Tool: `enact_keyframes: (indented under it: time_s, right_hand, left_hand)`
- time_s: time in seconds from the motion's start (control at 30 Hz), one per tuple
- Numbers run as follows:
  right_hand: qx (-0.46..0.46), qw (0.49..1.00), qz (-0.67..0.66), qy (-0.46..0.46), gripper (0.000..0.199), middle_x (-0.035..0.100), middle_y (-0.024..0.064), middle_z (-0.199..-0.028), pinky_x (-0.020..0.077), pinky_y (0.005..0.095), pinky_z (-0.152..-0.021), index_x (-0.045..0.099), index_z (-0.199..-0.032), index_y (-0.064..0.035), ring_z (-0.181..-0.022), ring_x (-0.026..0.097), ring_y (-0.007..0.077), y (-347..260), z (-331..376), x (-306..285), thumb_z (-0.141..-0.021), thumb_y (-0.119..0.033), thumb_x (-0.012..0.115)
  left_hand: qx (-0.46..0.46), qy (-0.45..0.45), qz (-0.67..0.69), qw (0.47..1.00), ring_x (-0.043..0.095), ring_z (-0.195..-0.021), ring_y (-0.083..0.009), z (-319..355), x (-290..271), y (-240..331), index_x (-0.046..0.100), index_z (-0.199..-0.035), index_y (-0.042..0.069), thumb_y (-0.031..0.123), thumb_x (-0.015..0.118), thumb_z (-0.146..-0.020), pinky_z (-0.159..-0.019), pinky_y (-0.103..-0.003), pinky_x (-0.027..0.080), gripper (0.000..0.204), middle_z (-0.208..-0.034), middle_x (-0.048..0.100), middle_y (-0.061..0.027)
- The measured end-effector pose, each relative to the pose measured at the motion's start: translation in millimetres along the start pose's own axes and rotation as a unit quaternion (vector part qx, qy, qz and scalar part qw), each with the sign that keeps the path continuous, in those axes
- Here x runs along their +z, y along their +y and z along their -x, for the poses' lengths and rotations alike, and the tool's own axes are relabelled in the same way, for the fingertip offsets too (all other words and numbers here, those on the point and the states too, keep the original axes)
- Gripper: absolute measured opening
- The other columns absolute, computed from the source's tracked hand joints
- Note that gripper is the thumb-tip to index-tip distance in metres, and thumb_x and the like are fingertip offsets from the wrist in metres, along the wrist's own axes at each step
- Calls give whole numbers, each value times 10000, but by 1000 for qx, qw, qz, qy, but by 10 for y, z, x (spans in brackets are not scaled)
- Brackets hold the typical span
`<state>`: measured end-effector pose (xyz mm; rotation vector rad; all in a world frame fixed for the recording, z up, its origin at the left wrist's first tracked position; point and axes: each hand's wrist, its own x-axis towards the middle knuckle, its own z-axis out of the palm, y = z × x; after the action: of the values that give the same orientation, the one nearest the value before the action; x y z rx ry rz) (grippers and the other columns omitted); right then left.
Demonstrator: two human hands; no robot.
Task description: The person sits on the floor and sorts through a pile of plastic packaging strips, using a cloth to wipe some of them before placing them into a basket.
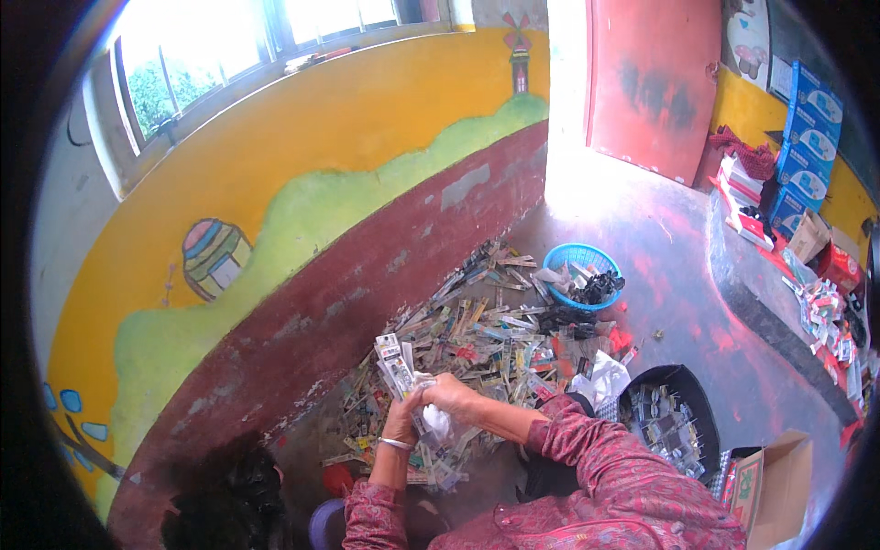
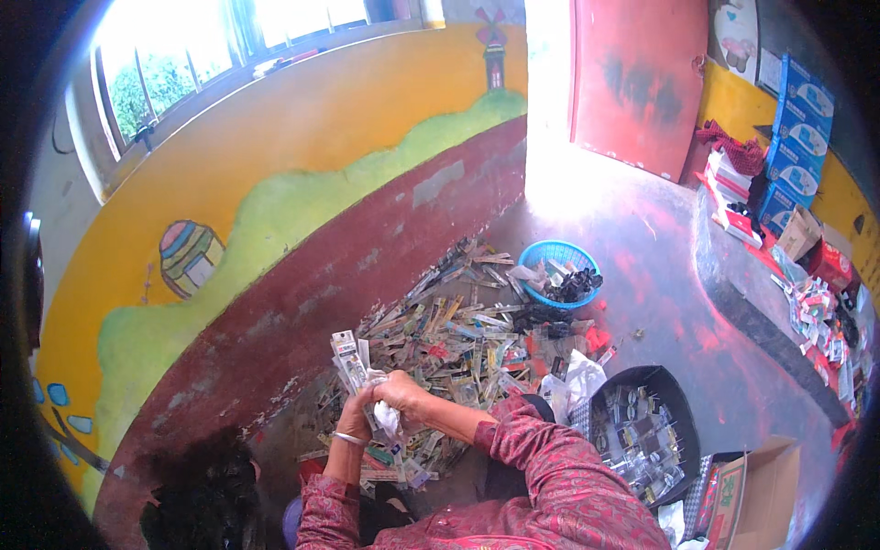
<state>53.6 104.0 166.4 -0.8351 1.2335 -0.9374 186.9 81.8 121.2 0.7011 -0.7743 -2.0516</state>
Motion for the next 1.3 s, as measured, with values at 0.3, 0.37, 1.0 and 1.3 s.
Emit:
enact_keyframes:
  time_s: [0.3,0.37,1.0,1.3]
  right_hand:
    - [-48,998,-40,26,133,636,82,-730,447,257,-596,590,-837,-12,-632,587,143,-242,-121,-392,-735,-95,608]
    - [-80,993,-83,35,122,626,77,-712,437,255,-575,594,-826,-25,-624,576,144,-365,-159,-386,-727,-94,612]
    - [-169,950,242,-100,269,588,-11,-742,421,264,-642,600,-854,-48,-683,501,82,-468,-319,-252,-780,-305,615]
    - [-141,979,89,-120,169,590,-4,-824,420,238,-639,611,-887,-35,-718,505,67,-475,-227,-118,-764,-148,637]
  left_hand:
    - [-37,29,60,997,582,-749,-237,189,160,290,527,-944,52,217,557,-834,-700,-370,490,200,-837,590,-106]
    - [-82,-15,97,992,584,-701,-216,257,121,304,527,-912,86,189,558,-826,-696,-375,486,138,-784,595,-71]
    - [-194,-150,105,964,574,-636,-184,475,114,18,475,-1045,-24,191,620,-760,-646,-357,521,385,-682,520,-29]
    - [-203,-190,188,942,407,-579,-99,472,62,12,483,-1045,9,201,588,-795,-537,-235,407,332,-685,419,-10]
